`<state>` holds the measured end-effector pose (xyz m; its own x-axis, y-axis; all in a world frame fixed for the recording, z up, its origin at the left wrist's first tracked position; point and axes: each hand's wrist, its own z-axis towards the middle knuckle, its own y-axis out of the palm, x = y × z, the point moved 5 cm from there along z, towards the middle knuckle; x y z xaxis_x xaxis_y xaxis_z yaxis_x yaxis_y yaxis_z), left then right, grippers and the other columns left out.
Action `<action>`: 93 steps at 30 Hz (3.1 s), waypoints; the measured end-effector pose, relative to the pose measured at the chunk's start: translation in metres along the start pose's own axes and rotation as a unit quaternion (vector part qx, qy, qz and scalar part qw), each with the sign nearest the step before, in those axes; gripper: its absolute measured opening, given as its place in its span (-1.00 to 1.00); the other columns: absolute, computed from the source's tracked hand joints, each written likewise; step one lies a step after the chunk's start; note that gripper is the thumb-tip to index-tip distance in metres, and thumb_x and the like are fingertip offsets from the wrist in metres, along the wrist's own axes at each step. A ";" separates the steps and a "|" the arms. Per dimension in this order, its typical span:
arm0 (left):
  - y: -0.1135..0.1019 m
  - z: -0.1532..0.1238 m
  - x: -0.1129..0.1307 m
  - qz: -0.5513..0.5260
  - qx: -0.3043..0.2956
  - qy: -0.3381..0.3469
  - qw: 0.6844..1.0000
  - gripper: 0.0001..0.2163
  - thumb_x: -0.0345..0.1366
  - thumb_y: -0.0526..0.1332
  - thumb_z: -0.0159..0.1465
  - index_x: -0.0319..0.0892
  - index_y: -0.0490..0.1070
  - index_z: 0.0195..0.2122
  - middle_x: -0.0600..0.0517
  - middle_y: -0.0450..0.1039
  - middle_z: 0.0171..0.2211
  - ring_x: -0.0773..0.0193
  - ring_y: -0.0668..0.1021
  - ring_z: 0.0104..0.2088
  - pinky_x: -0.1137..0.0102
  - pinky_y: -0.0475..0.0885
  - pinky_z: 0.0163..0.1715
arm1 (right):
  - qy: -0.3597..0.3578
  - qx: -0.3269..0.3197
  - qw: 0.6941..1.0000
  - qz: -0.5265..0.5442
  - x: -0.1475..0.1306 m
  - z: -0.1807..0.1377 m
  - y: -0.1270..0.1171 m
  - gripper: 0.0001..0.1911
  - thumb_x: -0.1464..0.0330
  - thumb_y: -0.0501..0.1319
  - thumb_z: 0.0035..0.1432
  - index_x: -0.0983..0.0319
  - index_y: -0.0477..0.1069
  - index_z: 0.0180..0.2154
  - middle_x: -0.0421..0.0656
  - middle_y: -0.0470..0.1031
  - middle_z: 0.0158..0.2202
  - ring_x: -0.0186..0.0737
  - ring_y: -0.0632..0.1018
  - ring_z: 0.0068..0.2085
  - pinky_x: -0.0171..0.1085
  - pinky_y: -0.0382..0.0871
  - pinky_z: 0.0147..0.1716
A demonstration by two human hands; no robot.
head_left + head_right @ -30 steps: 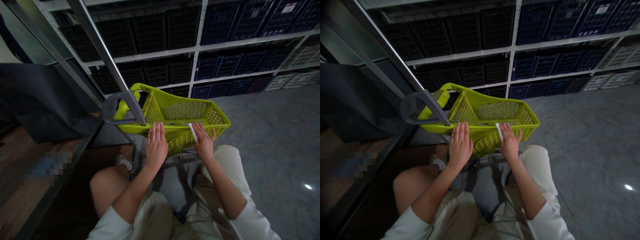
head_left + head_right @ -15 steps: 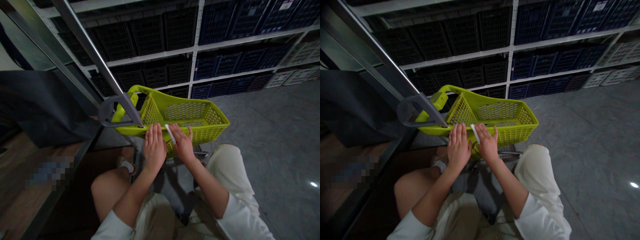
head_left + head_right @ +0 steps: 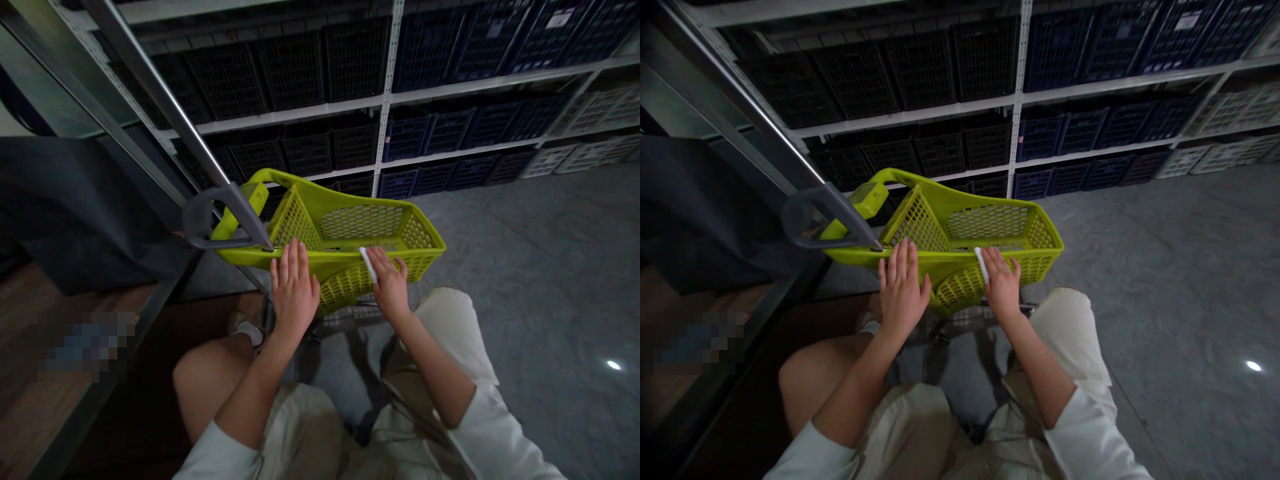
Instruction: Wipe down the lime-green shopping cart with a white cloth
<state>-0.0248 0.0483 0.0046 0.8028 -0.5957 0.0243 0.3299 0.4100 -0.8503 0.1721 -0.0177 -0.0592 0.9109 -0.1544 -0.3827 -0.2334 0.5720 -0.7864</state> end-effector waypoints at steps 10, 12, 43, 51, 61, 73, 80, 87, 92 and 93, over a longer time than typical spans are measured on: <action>0.022 0.004 0.005 0.010 -0.003 0.010 1.000 -0.29 -0.39 0.11 0.29 -0.35 -0.12 0.44 -0.27 -0.22 0.48 -0.13 -0.11 0.47 -0.17 -0.09 0.37 | -0.028 -0.047 0.998 0.031 -0.052 0.010 0.014 -0.32 0.62 -0.05 0.16 0.16 0.24 0.29 -0.02 0.36 0.30 -0.16 0.32 0.32 -0.01 0.02 0.21; 0.036 0.004 0.020 0.001 -0.036 0.070 0.997 -0.28 -0.41 0.09 0.29 -0.34 -0.17 0.45 -0.22 -0.21 0.48 -0.03 -0.10 0.47 -0.08 -0.07 0.40 | -0.042 -0.054 0.997 0.032 -0.058 0.012 0.018 -0.34 0.61 -0.05 0.18 0.16 0.24 0.28 0.00 0.36 0.29 -0.15 0.32 0.32 0.03 -0.01 0.23; 0.053 -0.005 0.040 -0.014 -0.083 0.111 0.990 -0.43 -0.23 0.09 0.35 -0.34 0.12 0.36 -0.26 0.26 0.30 -0.13 0.23 0.36 -0.03 0.11 0.36 | -0.015 -0.052 0.997 0.052 -0.055 -0.001 0.020 -0.38 0.58 -0.02 0.21 0.19 0.24 0.29 -0.02 0.30 0.33 -0.14 0.27 0.37 0.14 -0.28 0.35; 0.055 -0.001 0.034 -0.014 -0.099 0.139 0.985 -0.40 -0.25 0.11 0.35 -0.37 0.07 0.38 -0.24 0.27 0.30 -0.14 0.26 0.33 0.00 0.07 0.38 | 0.021 -0.007 1.000 -0.014 0.038 -0.032 -0.011 -0.21 0.63 -0.02 0.04 0.15 0.21 0.31 -0.06 0.31 0.33 -0.15 0.28 0.36 0.16 -0.32 0.35; 0.061 -0.005 0.032 -0.068 -0.100 0.159 0.980 -0.28 -0.29 0.14 0.31 -0.40 -0.14 0.42 -0.26 -0.16 0.47 -0.02 -0.06 0.47 0.06 0.03 0.40 | 0.065 0.011 0.998 0.010 0.000 -0.010 0.003 -0.33 0.61 -0.03 0.13 0.18 0.30 0.25 -0.02 0.39 0.28 -0.09 0.34 0.33 0.20 -0.28 0.33; 0.062 -0.004 0.033 -0.047 -0.099 0.155 0.982 -0.27 -0.40 0.10 0.26 -0.41 -0.17 0.43 -0.25 -0.16 0.47 0.02 -0.05 0.47 0.10 0.03 0.41 | -0.034 -0.032 0.999 0.011 -0.017 -0.007 0.013 -0.25 0.64 -0.04 0.09 0.13 0.23 0.30 -0.09 0.35 0.31 -0.19 0.26 0.37 0.09 -0.26 0.34; 0.063 -0.005 0.033 -0.048 -0.105 0.158 0.981 -0.23 -0.38 0.12 0.25 -0.41 -0.21 0.44 -0.25 -0.19 0.48 0.00 -0.05 0.47 0.08 0.01 0.41 | 0.083 0.049 0.995 -0.037 0.064 -0.034 -0.007 -0.20 0.58 -0.01 0.04 0.08 0.20 0.32 -0.10 0.36 0.31 -0.11 0.29 0.36 0.12 -0.15 0.32; 0.062 -0.005 0.035 -0.062 -0.102 0.147 0.982 -0.22 -0.40 0.13 0.23 -0.42 -0.19 0.43 -0.28 -0.18 0.47 -0.02 -0.06 0.47 0.06 0.03 0.40 | 0.070 0.014 0.997 0.010 0.004 -0.007 0.006 -0.35 0.59 -0.02 0.12 0.16 0.33 0.22 -0.03 0.45 0.23 -0.07 0.34 0.32 0.14 -0.17 0.31; 0.062 -0.005 0.035 -0.063 -0.107 0.138 0.983 -0.25 -0.37 0.12 0.24 -0.41 -0.15 0.42 -0.29 -0.13 0.46 -0.03 -0.04 0.46 0.05 0.05 0.40 | -0.024 -0.059 0.998 0.025 -0.054 0.006 0.024 -0.32 0.61 -0.02 0.14 0.20 0.24 0.29 0.02 0.32 0.32 -0.12 0.28 0.36 0.08 -0.10 0.30; 0.062 -0.005 0.035 -0.062 -0.107 0.141 0.982 -0.26 -0.37 0.12 0.24 -0.42 -0.14 0.42 -0.30 -0.14 0.47 -0.03 -0.05 0.47 0.05 0.04 0.40 | -0.034 -0.063 0.997 0.027 -0.055 0.005 0.024 -0.31 0.61 -0.02 0.14 0.20 0.23 0.29 0.02 0.31 0.33 -0.14 0.27 0.36 0.07 -0.09 0.30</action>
<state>0.0213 0.0495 -0.0495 0.5838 -0.8117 0.0148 0.2806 0.1847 -0.9419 0.1180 0.0088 -0.0545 0.9158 -0.0690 -0.3956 -0.3193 0.4723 -0.8216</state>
